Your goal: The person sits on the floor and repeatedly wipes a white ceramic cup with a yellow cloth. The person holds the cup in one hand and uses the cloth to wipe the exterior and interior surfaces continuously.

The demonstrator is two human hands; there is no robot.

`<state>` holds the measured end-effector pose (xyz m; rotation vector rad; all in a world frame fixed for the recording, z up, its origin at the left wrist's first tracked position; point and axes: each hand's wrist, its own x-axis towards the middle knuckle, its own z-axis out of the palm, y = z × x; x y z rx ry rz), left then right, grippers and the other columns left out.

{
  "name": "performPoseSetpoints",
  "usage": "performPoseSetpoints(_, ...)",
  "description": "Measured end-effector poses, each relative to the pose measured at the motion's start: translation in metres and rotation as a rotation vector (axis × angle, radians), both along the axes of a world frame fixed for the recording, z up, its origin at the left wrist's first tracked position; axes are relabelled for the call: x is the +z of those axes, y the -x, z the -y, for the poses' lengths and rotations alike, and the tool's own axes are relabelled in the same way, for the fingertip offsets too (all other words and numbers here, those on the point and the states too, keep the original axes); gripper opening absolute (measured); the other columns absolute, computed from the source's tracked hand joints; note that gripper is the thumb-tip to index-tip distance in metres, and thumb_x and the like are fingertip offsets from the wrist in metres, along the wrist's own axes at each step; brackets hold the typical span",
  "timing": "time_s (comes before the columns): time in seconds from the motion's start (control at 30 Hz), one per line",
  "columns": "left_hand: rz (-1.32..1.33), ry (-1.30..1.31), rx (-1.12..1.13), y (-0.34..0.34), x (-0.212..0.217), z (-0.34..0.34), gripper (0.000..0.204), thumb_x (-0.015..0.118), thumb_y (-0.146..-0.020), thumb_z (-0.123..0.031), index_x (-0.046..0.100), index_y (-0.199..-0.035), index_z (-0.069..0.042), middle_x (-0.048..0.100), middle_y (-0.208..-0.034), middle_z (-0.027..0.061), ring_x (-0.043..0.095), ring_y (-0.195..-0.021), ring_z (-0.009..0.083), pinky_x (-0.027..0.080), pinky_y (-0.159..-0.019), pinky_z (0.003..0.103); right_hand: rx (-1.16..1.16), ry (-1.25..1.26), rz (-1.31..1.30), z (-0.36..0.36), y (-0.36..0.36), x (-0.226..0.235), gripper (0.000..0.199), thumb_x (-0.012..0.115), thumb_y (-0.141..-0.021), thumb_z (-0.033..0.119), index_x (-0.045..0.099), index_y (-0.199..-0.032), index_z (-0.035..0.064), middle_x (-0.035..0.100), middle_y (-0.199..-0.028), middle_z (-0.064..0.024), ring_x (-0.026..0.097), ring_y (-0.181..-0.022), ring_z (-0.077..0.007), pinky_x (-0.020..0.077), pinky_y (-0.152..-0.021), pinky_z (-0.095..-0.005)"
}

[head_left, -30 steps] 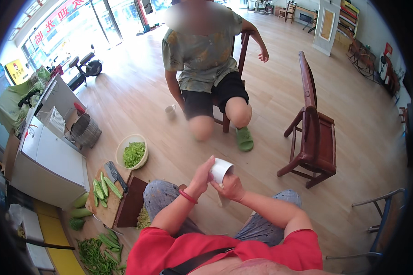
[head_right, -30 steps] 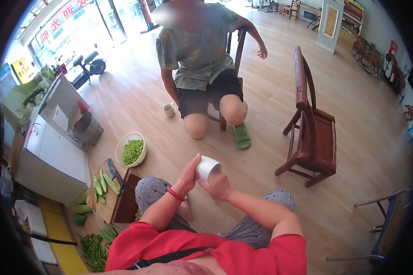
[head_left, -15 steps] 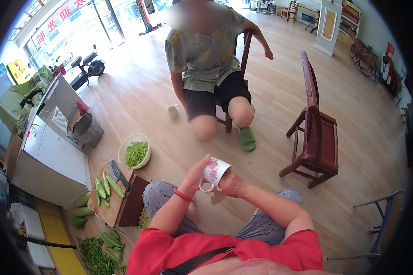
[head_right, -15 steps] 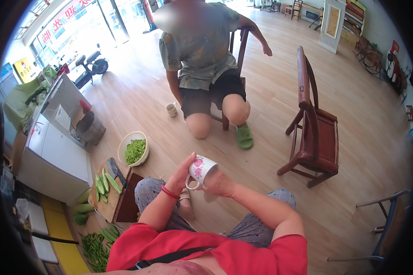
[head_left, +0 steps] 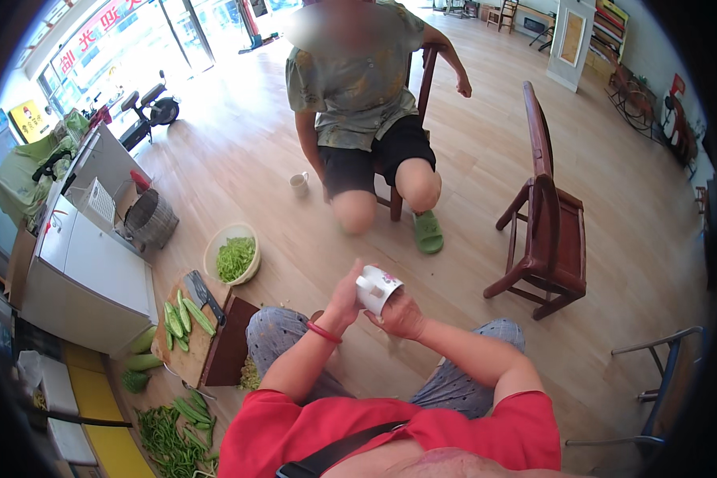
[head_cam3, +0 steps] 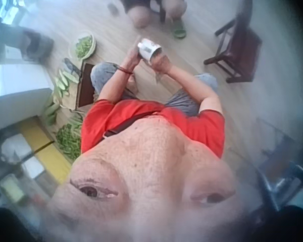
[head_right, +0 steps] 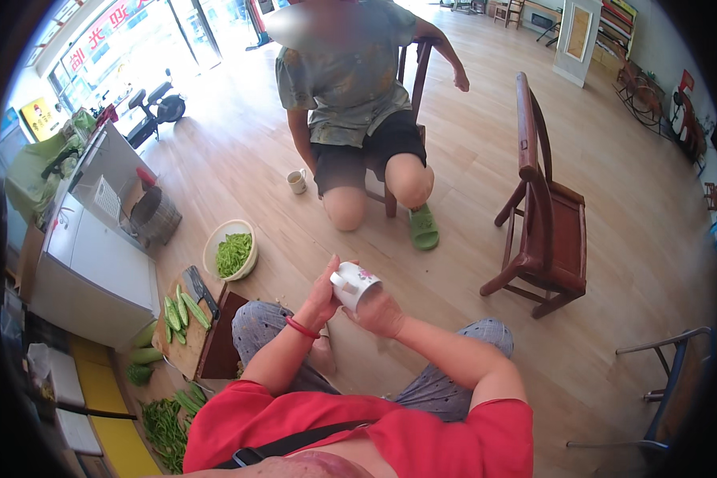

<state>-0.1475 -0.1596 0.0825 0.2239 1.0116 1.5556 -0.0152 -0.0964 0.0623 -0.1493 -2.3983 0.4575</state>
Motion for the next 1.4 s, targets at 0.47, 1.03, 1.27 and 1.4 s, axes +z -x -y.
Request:
performPoseSetpoints(0.47, 0.080, -0.016, 0.009, -0.007, -0.007, -0.017, 0.037, 0.047, -0.092, -0.037, 0.054, -0.108, -0.003, 0.062, -0.099, 0.0077, 0.060, -0.090, 0.0192, 0.049, -0.079, 0.033, -0.033, 0.319, 0.052, -0.015, -0.007, -0.005, 0.051, 0.066, -0.076, 0.027, 0.051, -0.116, -0.0009, 0.061, -0.100, -0.0209, 0.061, -0.090, -0.0342, 0.0491, -0.078, -0.0375)
performPoseSetpoints(1.03, -0.228, -0.185, 0.063, -0.028, -0.012, -0.032, 0.032, 0.047, -0.093, -0.031, 0.053, -0.106, -0.002, 0.060, -0.095, 0.0087, 0.058, -0.088, 0.0168, 0.047, -0.079, 0.031, -0.049, 1.174, -0.097, -0.024, -0.016, 0.012, 0.046, 0.067, -0.077, 0.020, 0.053, -0.115, -0.0013, 0.063, -0.102, -0.0148, 0.062, -0.094, -0.0254, 0.0483, -0.081, -0.0343)
performPoseSetpoints(1.27, -0.030, 0.050, 0.058, -0.032, 0.001, -0.043, 0.028, 0.048, -0.092, -0.032, 0.057, -0.090, -0.006, 0.059, -0.073, 0.0037, 0.057, -0.060, 0.0121, 0.047, -0.056, 0.028, -0.154, 0.645, 0.029, -0.016, -0.024, 0.006, 0.052, 0.068, -0.072, 0.033, 0.055, -0.108, -0.0019, 0.062, -0.089, -0.0241, 0.061, -0.080, -0.0412, 0.0503, -0.072, -0.0428)
performPoseSetpoints(1.4, -0.165, -0.033, 0.002, -0.028, -0.017, -0.041, 0.029, 0.049, -0.092, -0.033, 0.057, -0.092, -0.005, 0.059, -0.077, 0.0031, 0.057, -0.065, 0.0111, 0.047, -0.059, 0.026, -0.103, 0.844, -0.052, -0.024, -0.030, -0.003, 0.043, 0.067, -0.077, 0.026, 0.056, -0.108, -0.0013, 0.065, -0.087, -0.0150, 0.065, -0.078, -0.0275, 0.0508, -0.071, -0.0364)
